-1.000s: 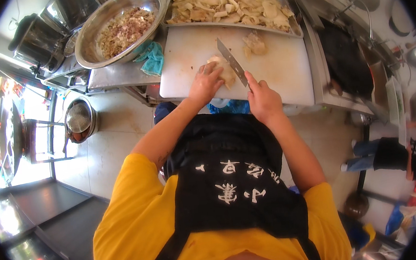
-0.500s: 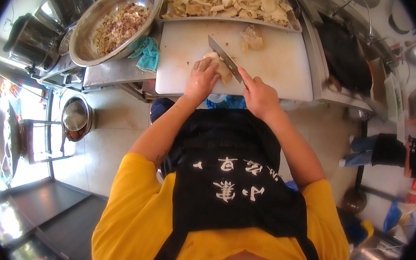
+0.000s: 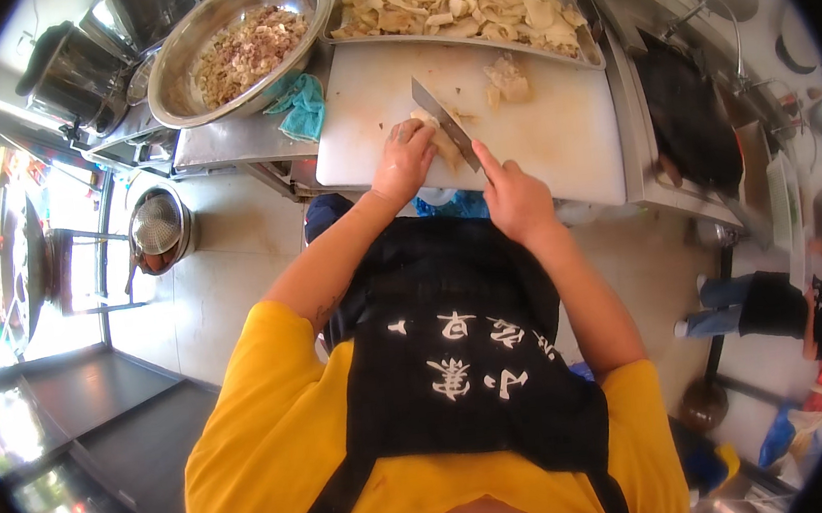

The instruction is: The person uses a cleaver to chop cooked meat on a white cutting board. They repeatedly slice the meat into smaller pieces and transfer them into a metal bowl. The person occasionally adjusts the meat pieces on the board to continue chopping.

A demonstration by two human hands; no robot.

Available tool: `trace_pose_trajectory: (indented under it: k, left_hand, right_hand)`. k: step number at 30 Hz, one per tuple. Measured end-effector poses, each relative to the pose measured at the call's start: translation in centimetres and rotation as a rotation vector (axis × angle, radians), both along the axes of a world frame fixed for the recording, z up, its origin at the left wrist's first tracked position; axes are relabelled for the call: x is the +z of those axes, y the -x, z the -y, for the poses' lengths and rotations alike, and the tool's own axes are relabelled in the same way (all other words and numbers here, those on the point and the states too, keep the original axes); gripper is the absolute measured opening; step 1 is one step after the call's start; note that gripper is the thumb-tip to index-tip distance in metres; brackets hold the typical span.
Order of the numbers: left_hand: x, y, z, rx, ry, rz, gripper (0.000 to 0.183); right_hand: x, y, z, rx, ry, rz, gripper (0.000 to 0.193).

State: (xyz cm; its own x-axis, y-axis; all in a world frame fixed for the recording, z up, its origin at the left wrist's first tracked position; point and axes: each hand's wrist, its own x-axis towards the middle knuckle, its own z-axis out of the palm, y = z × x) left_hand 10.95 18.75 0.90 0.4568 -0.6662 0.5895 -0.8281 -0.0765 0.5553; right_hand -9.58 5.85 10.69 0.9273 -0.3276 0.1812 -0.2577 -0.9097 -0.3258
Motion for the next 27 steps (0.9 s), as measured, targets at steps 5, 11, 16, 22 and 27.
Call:
trace_pose_trajectory:
  k: [5,11,16,22,27]
  left_hand:
    - [0.1,0.1,-0.1,0.026,0.040,-0.021,0.027]
    - [0.0,0.0,0.0,0.016,0.054,-0.008,0.023]
    - [-0.3,0.2,0.0,0.036,0.044,0.006,0.022]
    - [-0.4,0.2,0.1,0.052,0.036,0.037,0.016]
    - [-0.6,0.0,0.1,0.026,0.036,0.056,0.014]
  right_hand:
    - [0.0,0.3,-0.2,0.001,-0.029,0.033,0.067]
    - [-0.1,0.5,-0.2,-0.035,-0.066,0.015,0.070]
    - [0.1,0.6,-0.4,0.012,-0.035,-0.084,0.071]
    - [0.5,0.8,-0.6,-0.004,-0.057,-0.102,0.070]
    - [-0.6,1.0,-0.2,0.004,-0.106,-0.064,0.070]
